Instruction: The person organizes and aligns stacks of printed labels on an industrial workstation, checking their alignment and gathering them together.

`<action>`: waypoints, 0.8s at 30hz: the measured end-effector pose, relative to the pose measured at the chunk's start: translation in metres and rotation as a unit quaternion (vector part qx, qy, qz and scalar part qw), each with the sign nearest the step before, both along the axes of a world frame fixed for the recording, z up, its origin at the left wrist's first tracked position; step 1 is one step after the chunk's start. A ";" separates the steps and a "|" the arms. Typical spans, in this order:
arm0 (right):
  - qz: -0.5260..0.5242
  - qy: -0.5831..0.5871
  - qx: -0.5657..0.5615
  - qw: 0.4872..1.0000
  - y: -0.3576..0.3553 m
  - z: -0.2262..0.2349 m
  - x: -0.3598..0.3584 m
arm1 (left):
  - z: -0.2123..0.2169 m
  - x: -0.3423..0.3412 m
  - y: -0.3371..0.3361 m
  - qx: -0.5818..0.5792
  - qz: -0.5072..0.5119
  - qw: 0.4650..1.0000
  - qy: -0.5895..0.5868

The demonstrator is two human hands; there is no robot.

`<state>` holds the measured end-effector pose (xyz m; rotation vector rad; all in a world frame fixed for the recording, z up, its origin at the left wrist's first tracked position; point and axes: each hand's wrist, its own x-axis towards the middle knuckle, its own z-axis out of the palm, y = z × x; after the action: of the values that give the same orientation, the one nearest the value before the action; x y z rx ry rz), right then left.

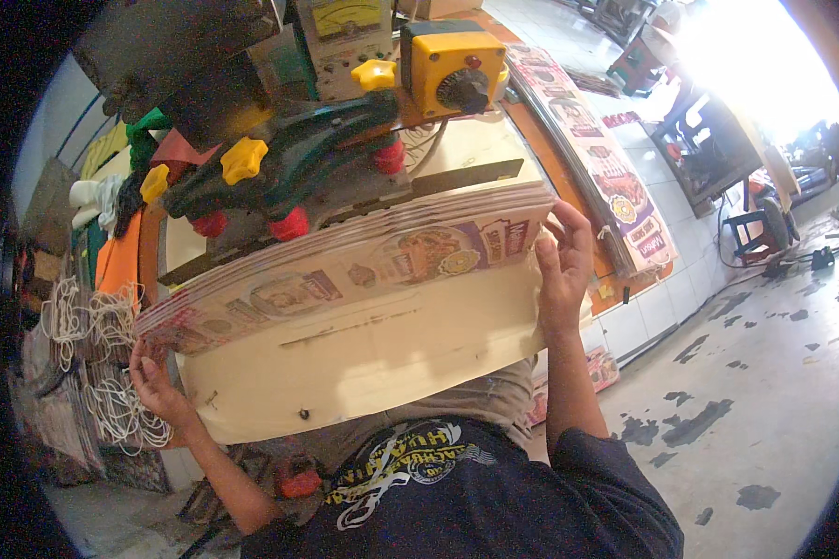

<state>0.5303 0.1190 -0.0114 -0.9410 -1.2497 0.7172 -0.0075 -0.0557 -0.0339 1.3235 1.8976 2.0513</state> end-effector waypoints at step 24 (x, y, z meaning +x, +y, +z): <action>0.060 -0.028 -0.058 0.996 -0.002 0.006 -0.004 | -0.003 0.002 -0.007 -0.060 -0.036 0.997 -0.038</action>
<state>0.5264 0.1166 -0.0056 -0.9925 -1.3335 0.8714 -0.0058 -0.0624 -0.0364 1.2499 1.8791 1.8939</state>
